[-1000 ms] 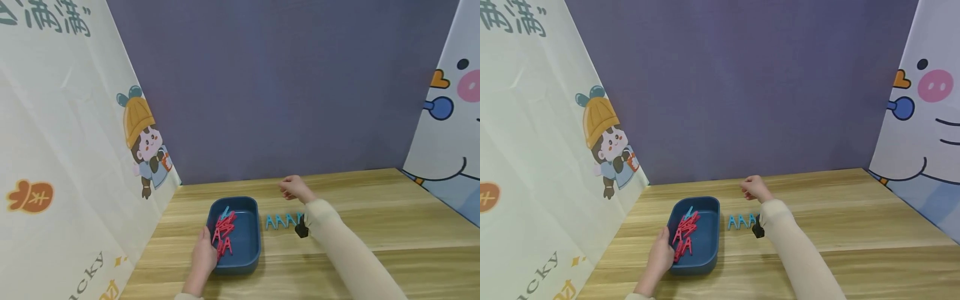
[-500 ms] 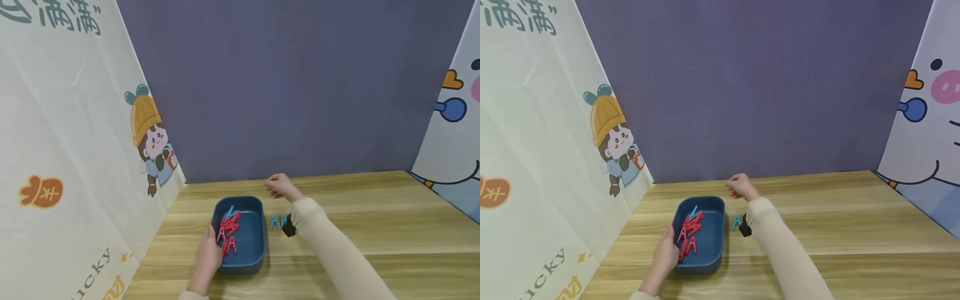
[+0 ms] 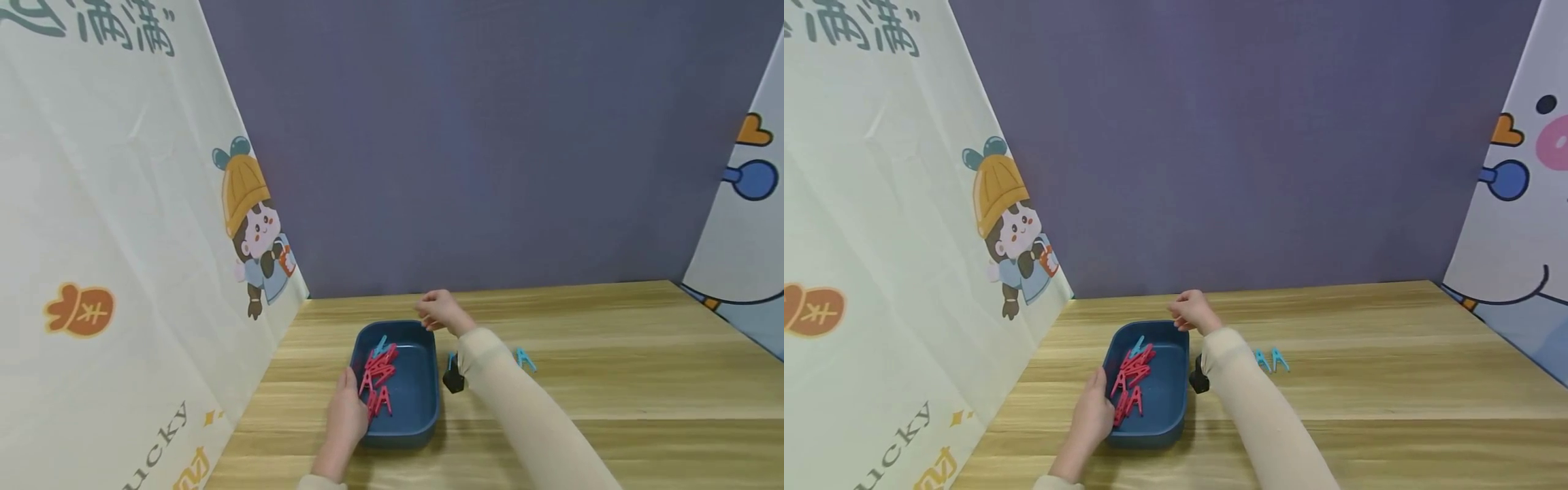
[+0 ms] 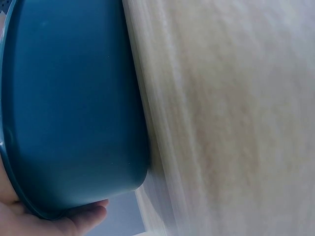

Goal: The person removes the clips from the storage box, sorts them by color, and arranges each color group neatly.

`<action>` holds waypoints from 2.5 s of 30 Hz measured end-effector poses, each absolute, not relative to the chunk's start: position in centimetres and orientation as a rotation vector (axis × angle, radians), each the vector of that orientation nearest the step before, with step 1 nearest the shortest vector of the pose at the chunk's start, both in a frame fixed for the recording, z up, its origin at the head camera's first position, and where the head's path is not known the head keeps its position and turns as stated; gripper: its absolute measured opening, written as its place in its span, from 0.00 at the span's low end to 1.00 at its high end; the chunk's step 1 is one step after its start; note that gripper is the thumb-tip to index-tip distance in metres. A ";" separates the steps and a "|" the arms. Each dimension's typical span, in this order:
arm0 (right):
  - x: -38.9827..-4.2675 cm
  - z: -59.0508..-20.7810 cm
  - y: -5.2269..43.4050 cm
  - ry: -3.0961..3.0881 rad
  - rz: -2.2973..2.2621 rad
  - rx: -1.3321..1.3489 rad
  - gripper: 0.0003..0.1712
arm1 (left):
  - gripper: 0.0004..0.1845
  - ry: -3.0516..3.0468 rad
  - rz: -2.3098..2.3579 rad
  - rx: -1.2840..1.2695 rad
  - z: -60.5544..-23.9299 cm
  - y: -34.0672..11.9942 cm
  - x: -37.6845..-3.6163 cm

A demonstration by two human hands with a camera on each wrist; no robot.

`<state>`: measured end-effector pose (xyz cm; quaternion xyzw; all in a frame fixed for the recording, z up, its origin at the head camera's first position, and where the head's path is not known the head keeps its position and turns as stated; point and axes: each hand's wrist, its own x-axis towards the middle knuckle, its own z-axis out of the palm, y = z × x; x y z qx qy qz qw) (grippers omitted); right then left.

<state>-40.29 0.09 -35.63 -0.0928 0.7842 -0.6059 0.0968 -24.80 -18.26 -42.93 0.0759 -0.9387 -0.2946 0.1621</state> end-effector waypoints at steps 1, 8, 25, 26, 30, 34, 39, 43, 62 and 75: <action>-40.3 -35.7 -0.2 2.316 -1.795 -0.275 0.12 | 0.30 -2.680 -0.842 0.221 -43.0 -18.3 -24.8; -39.9 -35.9 -2.4 2.306 -1.788 -0.290 0.13 | 0.31 -2.688 -0.855 0.249 -42.9 -18.3 -24.8; -39.8 -37.7 -5.5 2.237 -1.797 -0.231 0.12 | 0.32 -2.677 -0.884 0.273 -42.7 -17.8 -24.8; -39.8 -37.9 -5.6 2.231 -1.797 -0.222 0.12 | 0.32 -2.678 -0.888 0.277 -42.7 -17.8 -24.8; -39.9 -38.5 -6.1 2.206 -1.800 -0.196 0.13 | 0.31 -2.676 -0.908 0.286 -42.7 -17.8 -24.8; -40.2 -39.1 -6.7 2.191 -1.795 -0.162 0.11 | 0.31 -2.669 -0.908 0.275 -42.8 -17.8 -24.7; -40.5 -39.9 -6.9 2.161 -1.791 -0.165 0.07 | 0.30 -2.660 -0.883 0.272 -42.8 -17.8 -24.8; -40.4 -40.3 -6.8 2.156 -1.748 -0.187 0.09 | 0.30 -2.661 -0.891 0.285 -42.9 -17.7 -25.0; -39.8 -41.2 -7.4 2.113 -1.577 -0.227 0.26 | 0.31 -2.665 -0.909 0.267 -42.7 -17.6 -24.9; -40.5 -41.7 -6.8 2.245 -1.602 -0.221 0.18 | 0.32 -2.663 -0.891 0.280 -42.7 -17.6 -25.0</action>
